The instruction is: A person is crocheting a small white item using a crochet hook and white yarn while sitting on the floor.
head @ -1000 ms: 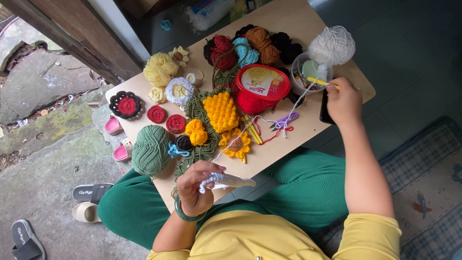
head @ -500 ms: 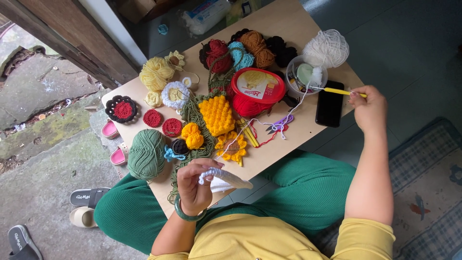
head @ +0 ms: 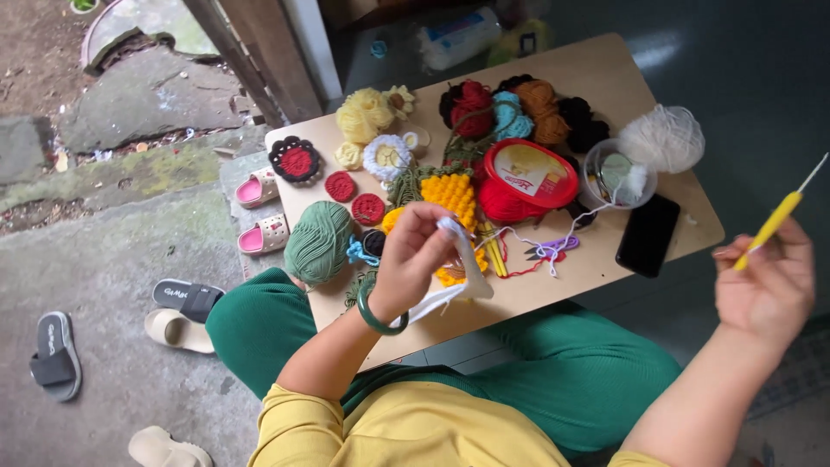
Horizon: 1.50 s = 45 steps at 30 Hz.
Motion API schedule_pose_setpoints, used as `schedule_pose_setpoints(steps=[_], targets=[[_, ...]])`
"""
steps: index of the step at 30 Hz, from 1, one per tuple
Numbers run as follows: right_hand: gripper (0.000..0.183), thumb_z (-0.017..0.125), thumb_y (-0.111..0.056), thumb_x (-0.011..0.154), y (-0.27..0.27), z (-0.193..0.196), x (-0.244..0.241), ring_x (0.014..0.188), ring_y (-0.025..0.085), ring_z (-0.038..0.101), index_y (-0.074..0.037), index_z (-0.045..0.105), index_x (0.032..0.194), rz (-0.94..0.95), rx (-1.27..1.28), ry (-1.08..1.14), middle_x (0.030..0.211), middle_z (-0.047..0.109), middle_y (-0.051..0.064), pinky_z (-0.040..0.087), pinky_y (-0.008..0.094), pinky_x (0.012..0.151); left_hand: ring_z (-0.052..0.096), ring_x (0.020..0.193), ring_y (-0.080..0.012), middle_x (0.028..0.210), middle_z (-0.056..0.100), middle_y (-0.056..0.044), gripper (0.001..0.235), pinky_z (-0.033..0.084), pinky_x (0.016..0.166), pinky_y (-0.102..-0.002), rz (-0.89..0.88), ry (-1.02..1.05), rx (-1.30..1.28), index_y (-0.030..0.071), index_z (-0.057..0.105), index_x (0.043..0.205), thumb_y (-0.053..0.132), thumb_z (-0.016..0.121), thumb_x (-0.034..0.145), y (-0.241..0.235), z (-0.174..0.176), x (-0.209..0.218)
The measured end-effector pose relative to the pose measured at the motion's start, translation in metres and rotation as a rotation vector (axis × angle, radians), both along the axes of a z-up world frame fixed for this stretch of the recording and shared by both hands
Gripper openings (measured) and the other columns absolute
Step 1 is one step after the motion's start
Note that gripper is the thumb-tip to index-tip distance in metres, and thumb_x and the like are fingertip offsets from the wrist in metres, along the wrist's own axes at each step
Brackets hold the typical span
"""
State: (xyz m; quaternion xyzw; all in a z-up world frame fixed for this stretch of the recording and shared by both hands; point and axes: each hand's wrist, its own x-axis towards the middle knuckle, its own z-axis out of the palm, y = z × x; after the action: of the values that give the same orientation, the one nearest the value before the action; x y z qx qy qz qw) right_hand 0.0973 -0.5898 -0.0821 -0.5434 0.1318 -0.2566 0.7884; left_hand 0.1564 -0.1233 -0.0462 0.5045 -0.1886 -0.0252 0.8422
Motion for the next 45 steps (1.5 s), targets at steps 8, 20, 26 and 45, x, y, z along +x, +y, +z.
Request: schedule_pose_setpoints(steps=[8,20,26,45], targets=[[0.027,0.058,0.006,0.092,0.151,-0.001,0.005,0.094,0.029,0.069,0.000,0.066,0.116,0.599,0.043,-0.046,0.104,0.070,0.016,0.059,0.038,0.090,0.070,0.089,-0.0277,0.104,0.069,-0.011,0.014,0.060,0.087,-0.038,0.000,-0.651,0.407,0.002,0.060,0.117,0.009,0.058,0.105,0.035,0.063,-0.053],[0.059,0.034,-0.035,0.109,0.268,-0.015,0.022,0.073,0.012,0.053,0.013,0.059,0.132,0.674,-0.311,-0.039,0.101,0.064,0.024,0.043,0.022,0.058,0.060,0.053,-0.0083,0.081,0.066,-0.008,0.030,0.041,0.045,-0.017,-0.058,0.286,-0.101,0.005,0.058,0.124,0.005,0.068,0.096,0.015,-0.067,0.049],[0.025,0.056,-0.003,0.102,0.273,0.013,0.029,0.059,0.019,0.070,0.007,0.071,0.120,0.494,-0.751,-0.057,0.092,0.066,0.018,0.059,0.029,0.051,0.060,0.049,-0.0090,0.081,0.068,-0.011,0.031,0.037,0.043,-0.016,-0.084,0.343,-0.144,0.007,0.060,0.124,0.004,0.070,0.095,0.010,-0.078,0.053],[0.045,0.058,0.001,0.099,0.284,0.048,0.030,0.088,0.035,0.070,-0.007,0.064,0.143,0.476,-1.056,-0.006,0.104,0.068,0.023,0.061,0.044,0.073,0.063,0.062,-0.0121,0.087,0.071,-0.015,0.025,0.057,0.054,-0.023,-0.099,0.154,0.166,0.007,0.068,0.120,0.006,0.072,0.095,0.001,-0.045,0.029]])
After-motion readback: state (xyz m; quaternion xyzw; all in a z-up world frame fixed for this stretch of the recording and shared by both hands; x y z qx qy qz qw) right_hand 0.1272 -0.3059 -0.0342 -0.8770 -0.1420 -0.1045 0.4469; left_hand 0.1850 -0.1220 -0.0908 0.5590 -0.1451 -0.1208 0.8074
